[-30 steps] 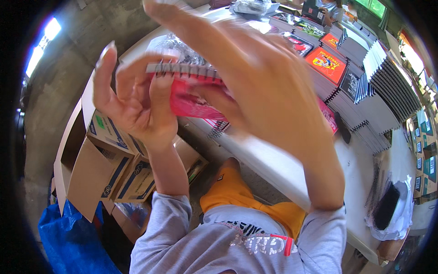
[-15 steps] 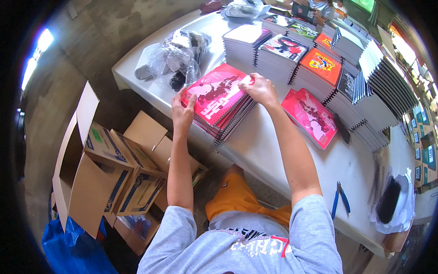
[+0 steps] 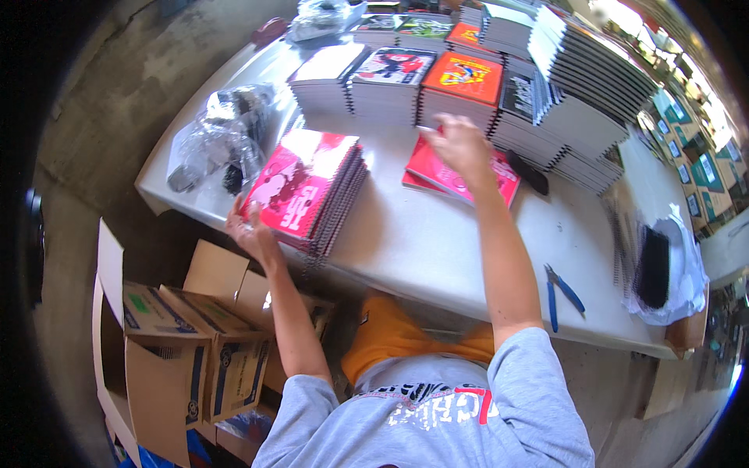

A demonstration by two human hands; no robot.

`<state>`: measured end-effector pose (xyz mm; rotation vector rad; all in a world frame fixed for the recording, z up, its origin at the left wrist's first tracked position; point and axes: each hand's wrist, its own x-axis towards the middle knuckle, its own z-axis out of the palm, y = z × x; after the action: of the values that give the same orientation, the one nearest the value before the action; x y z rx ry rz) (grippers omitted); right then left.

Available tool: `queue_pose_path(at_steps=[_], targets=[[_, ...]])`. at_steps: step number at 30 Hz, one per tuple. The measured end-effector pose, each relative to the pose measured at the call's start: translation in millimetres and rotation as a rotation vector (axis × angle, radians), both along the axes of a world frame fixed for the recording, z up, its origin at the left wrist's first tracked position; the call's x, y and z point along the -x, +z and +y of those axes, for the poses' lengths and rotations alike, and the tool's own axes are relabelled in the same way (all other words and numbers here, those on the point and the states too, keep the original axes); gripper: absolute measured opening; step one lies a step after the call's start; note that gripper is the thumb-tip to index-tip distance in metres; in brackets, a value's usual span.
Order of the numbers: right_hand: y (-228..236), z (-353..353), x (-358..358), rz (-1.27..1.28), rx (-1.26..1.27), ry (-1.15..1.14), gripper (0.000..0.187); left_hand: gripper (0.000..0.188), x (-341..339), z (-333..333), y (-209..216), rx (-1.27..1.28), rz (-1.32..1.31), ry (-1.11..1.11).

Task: The person finishes spiral-bound notebooks by trimming the excess wire coil with pliers and crimping the ends by hand to secure the binding.

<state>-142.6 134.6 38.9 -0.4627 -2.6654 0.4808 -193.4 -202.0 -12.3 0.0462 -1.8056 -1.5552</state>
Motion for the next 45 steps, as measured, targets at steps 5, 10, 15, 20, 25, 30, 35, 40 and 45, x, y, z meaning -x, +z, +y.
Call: queue_pose_path(at_steps=[5, 10, 15, 20, 25, 30, 35, 40, 45], targets=[[-51, 113, -115, -0.234, 0.261, -0.54, 0.078, 0.036, -57, 34, 59, 0.13, 0.392, 0.089], [-87, 100, -101, 0.075, 0.442, -0.477, 0.088, 0.035, -102, 112, 78, 0.387, 0.687, -0.252], [-57, 93, -110, 0.083, 0.298, -0.5, 0.089, 0.038, -109, 147, 60, 0.261, 0.483, -0.54], [0, 69, -135, 0.535, 0.378, -0.392, 0.082, 0.063, -85, 175, 30, 0.315, 0.035, -0.725], [12, 51, -189, 0.549, 0.885, 0.186, 0.053, 0.066, -76, 196, 19, -0.214, -0.295, -1.055], [-57, 30, -238, 0.47, 0.594, 0.189, 0.044, 0.075, -124, 182, -19, 0.052, -0.135, -1.199], [-72, -1, -244, 0.348, 1.015, -0.049, 0.059, 0.093, -152, 187, -30, 0.083, -0.328, -1.037], [-95, -8, -225, 0.367, 0.897, 0.161, 0.054, 0.071, -187, 204, 27, 0.82, 0.336, -0.514], [-40, 73, -256, 0.115, 0.569, 0.532, 0.06, 0.016, -188, 217, 46, 0.931, 0.368, -0.754]])
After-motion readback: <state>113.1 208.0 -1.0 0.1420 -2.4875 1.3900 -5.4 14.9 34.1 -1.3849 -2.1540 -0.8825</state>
